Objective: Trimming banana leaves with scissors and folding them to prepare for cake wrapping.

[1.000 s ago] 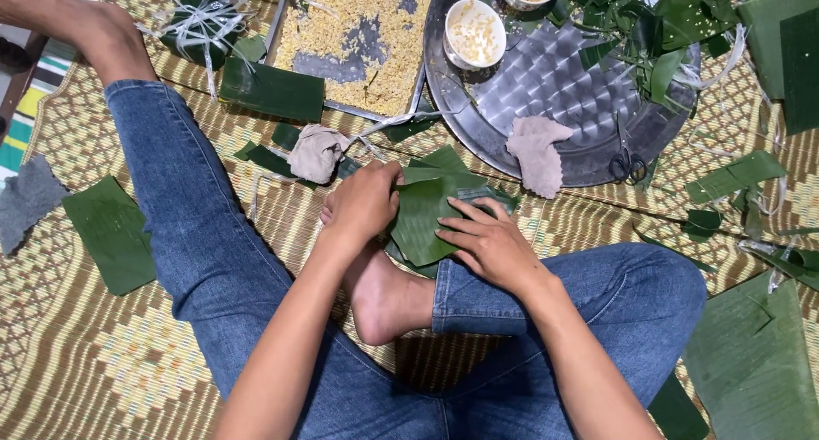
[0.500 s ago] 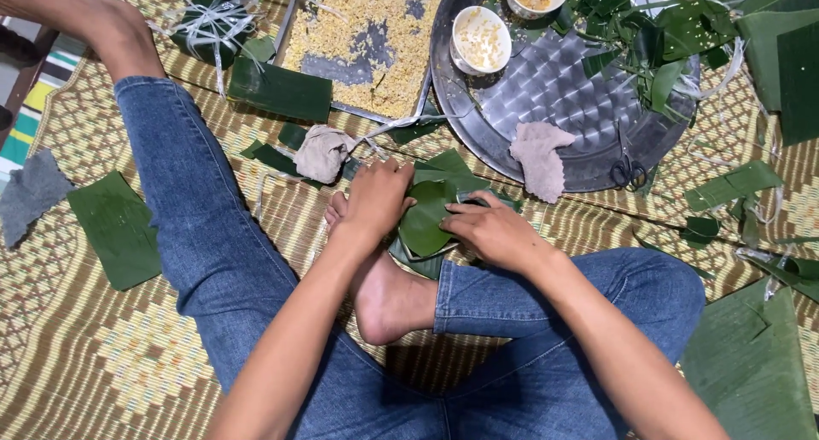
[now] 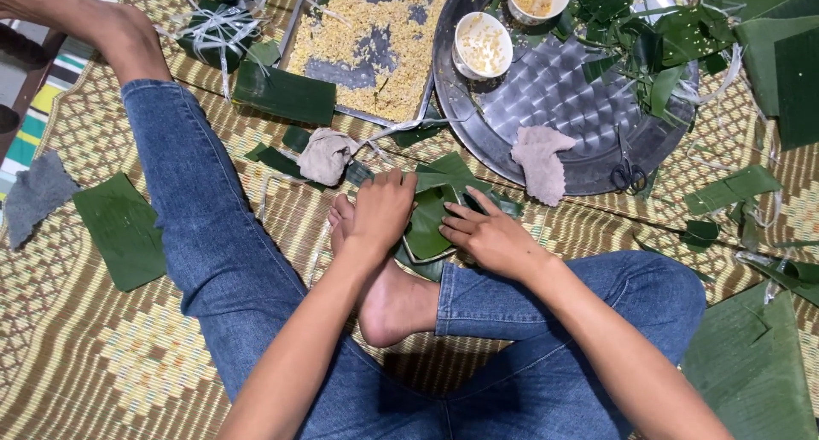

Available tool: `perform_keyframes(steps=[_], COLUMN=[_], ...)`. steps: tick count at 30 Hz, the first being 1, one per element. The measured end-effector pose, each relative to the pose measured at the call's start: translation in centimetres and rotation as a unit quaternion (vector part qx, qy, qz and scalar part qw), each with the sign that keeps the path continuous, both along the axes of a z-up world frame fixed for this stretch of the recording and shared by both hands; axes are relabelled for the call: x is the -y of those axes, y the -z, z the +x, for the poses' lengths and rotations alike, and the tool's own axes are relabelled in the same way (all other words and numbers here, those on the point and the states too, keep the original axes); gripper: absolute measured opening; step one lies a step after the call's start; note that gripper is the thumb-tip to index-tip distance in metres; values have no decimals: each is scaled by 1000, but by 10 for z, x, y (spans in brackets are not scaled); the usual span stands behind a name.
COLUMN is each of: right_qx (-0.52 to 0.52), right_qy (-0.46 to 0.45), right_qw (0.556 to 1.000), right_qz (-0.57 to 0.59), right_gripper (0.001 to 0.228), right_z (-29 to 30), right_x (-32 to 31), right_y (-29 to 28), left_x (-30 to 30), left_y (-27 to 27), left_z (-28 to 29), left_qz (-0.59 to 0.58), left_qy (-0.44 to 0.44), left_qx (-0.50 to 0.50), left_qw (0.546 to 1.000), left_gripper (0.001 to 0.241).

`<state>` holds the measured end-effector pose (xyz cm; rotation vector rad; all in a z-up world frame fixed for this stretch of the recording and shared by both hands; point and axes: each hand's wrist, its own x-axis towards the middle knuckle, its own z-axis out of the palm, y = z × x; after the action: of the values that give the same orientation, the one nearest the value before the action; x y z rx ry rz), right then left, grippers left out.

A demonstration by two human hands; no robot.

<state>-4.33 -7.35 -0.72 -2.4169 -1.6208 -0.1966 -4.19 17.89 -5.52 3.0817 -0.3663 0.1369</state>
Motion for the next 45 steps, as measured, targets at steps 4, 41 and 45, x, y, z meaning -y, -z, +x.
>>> perform_keyframes(steps=[4, 41, 45], right_qx=[4, -432, -402], right_qy=[3, 402, 482], right_qw=[1000, 796, 731], right_qz=[-7, 136, 269], right_gripper=[26, 42, 48], right_z=[-1, 1, 11], right_x=[-1, 20, 83], right_y=[-2, -5, -17], left_x=[2, -74, -62], left_y=[11, -130, -112], left_z=[-1, -22, -13], left_qz=[-1, -488, -438], left_qy=[-5, -329, -224], left_qx=[18, -116, -220], left_qw=[1000, 800, 842], left_gripper=[41, 36, 47])
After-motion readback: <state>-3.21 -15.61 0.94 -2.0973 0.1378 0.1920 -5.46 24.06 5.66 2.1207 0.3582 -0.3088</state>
